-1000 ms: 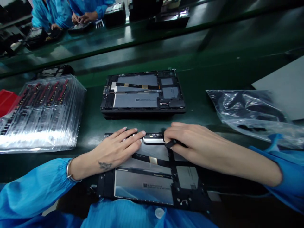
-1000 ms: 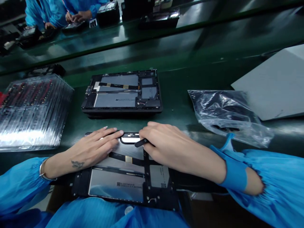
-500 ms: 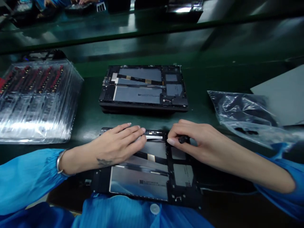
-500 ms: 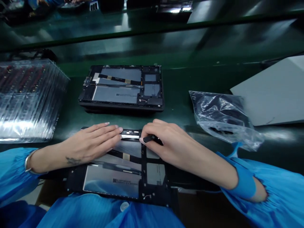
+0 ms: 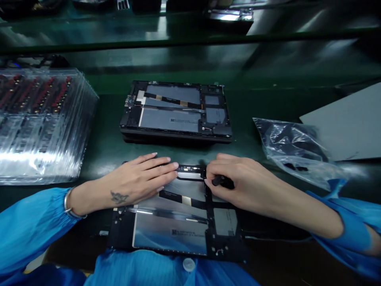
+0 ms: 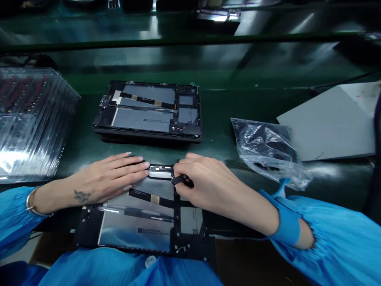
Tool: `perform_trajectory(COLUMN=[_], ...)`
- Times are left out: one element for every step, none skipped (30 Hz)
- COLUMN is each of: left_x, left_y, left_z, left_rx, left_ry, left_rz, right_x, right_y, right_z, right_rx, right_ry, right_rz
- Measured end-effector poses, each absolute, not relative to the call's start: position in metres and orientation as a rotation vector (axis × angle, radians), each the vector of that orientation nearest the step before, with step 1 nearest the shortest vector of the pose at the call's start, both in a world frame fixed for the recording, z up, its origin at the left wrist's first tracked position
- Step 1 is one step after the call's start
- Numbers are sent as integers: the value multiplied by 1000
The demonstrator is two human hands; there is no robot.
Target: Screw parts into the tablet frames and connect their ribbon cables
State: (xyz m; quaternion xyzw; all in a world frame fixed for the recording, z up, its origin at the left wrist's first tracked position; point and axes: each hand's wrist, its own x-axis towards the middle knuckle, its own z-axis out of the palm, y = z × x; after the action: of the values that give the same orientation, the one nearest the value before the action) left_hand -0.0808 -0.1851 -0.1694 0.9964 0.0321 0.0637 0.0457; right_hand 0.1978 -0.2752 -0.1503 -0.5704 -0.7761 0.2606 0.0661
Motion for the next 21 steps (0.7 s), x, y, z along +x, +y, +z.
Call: perform_trajectory(left_x=[-81,-81,-81,-80,-80,-80,-80,-79,-79,-79,-79,-79,-80,-80,-80,-81,-81,-81,-81,-81,-81], left_y=[-185,-185,-185,-186,-186,-186,-186,-187,-187,-187,-187,-188,-188,-188,-188,-188,-188,-189,-189,-189,-190], left_z=[-169,-170,-170,-169,-169,-169,-169,-169,-169,-169,-169,-169,-170,-170,-170,-171,-171,-171,-171,-171,-171], left_rx=[3056,3069,3081,3093,3103,3112,3119,3126,3131,3137,3142,3147,3150,3152,3153,3153,3153,3156,3159,3162,3166], left_ry=[91,85,80,76,71,69,66,65,62,59,56,54,52,53,54,58,61,64,66,67,65], left_rz=[198,203,206,206,203,201,199,199,201,203,202,203,203,202,202,205,208,207,206,208,212], right_x=[197,197,196,196,195,195,194,194,194,193,193,193,193,193,193,193,193,193,193,193,193], right_y=[-275,-275,-275,-275,-275,-275,-274,-274,-274,-274,-274,-274,-275,-275,-275,-275,-275,-275,-275,-275,-275], right_z=[-150,-150,-150,-149,-148,-148,-147,-146,-146,-145,-145,-145,-145,-145,-145,-145,-145,-145,-145,-145,-145], right_rx=[-1719,-1724,-1732,-1743,-1755,-1762,-1766,-1770,-1772,-1774,-1776,-1777,-1777,-1772,-1767,-1762,-1754,-1748,-1743,-1739,-1736], right_ry=[-2358,-2372,-2385,-2398,-2406,-2413,-2420,-2427,-2434,-2441,-2446,-2449,-2453,-2459,-2465,-2471,-2478,-2484,-2491,-2496,-2500], right_rz=[774,767,765,767,767,765,765,765,765,760,752,739,725,713,704,699,695,692,690,684,677])
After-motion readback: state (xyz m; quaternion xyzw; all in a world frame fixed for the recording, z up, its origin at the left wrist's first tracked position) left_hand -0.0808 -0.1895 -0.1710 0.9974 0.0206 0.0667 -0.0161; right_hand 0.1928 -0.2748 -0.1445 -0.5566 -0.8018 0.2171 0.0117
